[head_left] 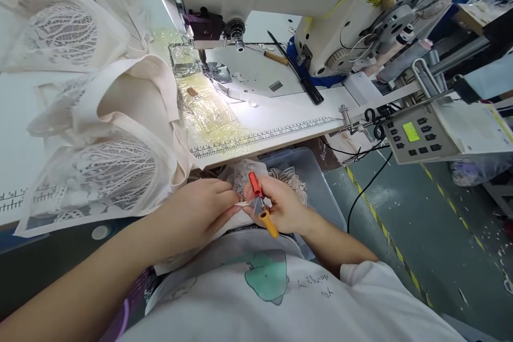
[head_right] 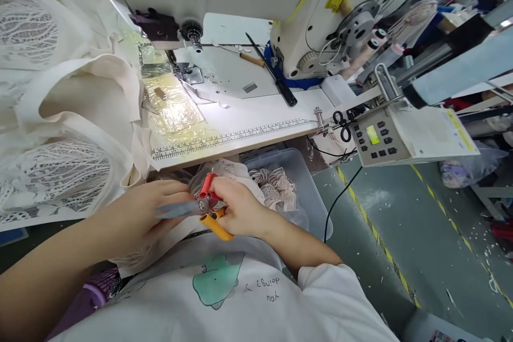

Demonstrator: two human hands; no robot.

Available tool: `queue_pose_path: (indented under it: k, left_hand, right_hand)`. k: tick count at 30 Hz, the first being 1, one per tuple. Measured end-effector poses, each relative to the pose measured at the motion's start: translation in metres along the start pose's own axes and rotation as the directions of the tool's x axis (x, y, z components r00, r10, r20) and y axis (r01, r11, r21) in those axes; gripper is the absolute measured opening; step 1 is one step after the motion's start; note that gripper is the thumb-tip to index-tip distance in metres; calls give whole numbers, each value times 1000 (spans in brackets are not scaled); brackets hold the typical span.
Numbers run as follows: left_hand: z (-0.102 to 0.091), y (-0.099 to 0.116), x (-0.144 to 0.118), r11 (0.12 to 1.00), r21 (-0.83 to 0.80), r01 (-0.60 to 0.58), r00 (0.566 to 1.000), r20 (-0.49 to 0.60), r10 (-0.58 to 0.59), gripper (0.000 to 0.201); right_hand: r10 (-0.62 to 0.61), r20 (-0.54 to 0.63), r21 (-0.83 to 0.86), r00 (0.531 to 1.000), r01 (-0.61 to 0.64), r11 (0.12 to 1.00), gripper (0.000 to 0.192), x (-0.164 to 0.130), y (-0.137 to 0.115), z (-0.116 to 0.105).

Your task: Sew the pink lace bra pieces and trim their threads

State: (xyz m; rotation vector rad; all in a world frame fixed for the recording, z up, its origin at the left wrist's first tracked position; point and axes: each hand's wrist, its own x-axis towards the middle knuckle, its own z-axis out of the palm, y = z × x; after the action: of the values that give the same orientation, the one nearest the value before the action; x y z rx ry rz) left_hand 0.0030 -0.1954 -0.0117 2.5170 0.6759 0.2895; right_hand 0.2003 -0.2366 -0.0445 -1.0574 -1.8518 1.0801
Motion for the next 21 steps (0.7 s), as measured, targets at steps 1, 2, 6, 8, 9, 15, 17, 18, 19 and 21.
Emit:
queue_pose_path:
  k: [1, 2, 6, 8, 9, 15, 17, 18, 19, 21]
  left_hand:
    - [2, -2, 0, 996, -72, 58, 998, 20, -57, 38]
    - [5, -4, -1, 980, -158, 123, 992, 29, -120, 36]
    - [11, -9, -10, 808, -486, 334, 939, 94, -331, 33]
    - [11, -8, -12, 732, -561, 386, 909, 96, -406, 34]
    - [10, -7, -12, 701, -586, 407, 893, 95, -439, 34]
    - [13, -2, -12, 541, -692, 479, 799, 89, -594, 32]
    - [17, -1, -11, 510, -716, 477, 782, 81, -618, 31]
    - [19, 0, -11, 492, -728, 477, 776, 86, -625, 30]
    - [20, 0, -11, 472, -742, 476, 773, 96, -628, 31]
    - [23, 0, -10, 422, -769, 481, 771, 141, -621, 32]
  right_hand:
    - [30, -7, 15, 1000, -30, 999, 15, -1, 0, 1]
    - [68, -17, 41, 998, -67, 997, 19, -2, 1, 3]
    - [211, -24, 190, 977, -203, 961, 35, -5, 7, 11]
    - [247, -18, 209, 969, -237, 949, 39, -5, 9, 14]
    - [261, -16, 201, 965, -253, 946, 40, -5, 10, 16]
    - [333, 7, 200, 943, -328, 923, 46, -5, 11, 20]
    - [365, 21, 213, 931, -361, 908, 48, -6, 9, 19]
    - [382, 32, 220, 924, -379, 899, 48, -6, 8, 18]
    - [397, 49, 230, 916, -397, 889, 49, -6, 7, 16]
    - [415, 101, 243, 904, -426, 871, 51, -7, 7, 10]
